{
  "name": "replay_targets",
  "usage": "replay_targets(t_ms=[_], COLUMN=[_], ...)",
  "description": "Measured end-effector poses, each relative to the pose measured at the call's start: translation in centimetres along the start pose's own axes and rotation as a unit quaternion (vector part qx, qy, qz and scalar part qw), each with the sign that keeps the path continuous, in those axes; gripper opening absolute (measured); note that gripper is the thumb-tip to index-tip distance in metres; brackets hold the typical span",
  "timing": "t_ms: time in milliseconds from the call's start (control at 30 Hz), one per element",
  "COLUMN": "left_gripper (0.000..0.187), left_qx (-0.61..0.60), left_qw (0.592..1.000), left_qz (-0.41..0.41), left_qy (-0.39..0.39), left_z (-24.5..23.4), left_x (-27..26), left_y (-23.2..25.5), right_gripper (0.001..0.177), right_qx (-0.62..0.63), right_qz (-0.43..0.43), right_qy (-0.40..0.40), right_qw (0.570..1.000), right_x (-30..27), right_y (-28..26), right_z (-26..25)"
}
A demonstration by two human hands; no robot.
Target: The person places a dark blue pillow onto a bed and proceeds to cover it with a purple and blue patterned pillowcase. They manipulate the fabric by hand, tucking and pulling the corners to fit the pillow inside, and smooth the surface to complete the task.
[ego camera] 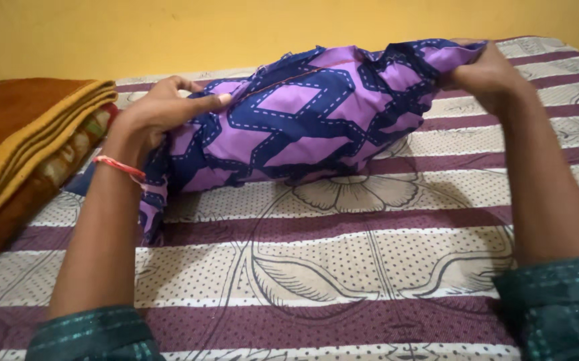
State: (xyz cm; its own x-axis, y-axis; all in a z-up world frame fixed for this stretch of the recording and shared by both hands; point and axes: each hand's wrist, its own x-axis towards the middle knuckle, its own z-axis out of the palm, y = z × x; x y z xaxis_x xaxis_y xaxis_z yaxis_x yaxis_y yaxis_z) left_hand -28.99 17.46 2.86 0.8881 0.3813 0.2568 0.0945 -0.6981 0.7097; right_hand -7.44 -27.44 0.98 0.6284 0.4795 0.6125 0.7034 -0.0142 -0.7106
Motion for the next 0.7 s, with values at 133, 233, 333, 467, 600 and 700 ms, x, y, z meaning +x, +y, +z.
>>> replay_targets(t_ms=[133, 233, 333, 467, 600, 700], left_gripper=[0.101, 0.087, 0.070, 0.062, 0.058, 0.059], left_qx=[0.041, 0.053, -0.038, -0.062, 0.013, -0.082], left_qw=[0.996, 0.995, 0.995, 0.996, 0.999, 0.994], left_qz=[0.039, 0.040, 0.045, 0.004, -0.032, 0.038], left_qy=[-0.063, -0.067, -0.076, -0.061, -0.038, -0.058], left_z=[-0.4, -0.5, -0.4, 0.0, 0.5, 1.6], left_x=[-0.2, 0.0, -0.2, -1.1, -1.3, -0.3], left_y=[-0.6, -0.8, -0.2, 1.5, 1.8, 0.4], right_gripper=[0.039, 0.039, 0.034, 0.037, 0.065, 0.090], right_qx=[-0.221, -0.185, -0.252, -0.246, -0.298, -0.362], right_qz=[0.085, 0.100, 0.157, 0.124, 0.095, 0.080], right_qy=[-0.029, -0.061, -0.052, -0.120, -0.250, -0.323], right_qw=[0.971, 0.976, 0.953, 0.954, 0.916, 0.871], right_x=[-1.2, -1.5, -1.6, -2.0, -0.5, 1.3], right_y=[-1.3, -1.3, -0.9, 1.2, 6.6, 12.7], right_z=[-0.9, -1.0, -1.3, -3.4, -7.2, -10.6])
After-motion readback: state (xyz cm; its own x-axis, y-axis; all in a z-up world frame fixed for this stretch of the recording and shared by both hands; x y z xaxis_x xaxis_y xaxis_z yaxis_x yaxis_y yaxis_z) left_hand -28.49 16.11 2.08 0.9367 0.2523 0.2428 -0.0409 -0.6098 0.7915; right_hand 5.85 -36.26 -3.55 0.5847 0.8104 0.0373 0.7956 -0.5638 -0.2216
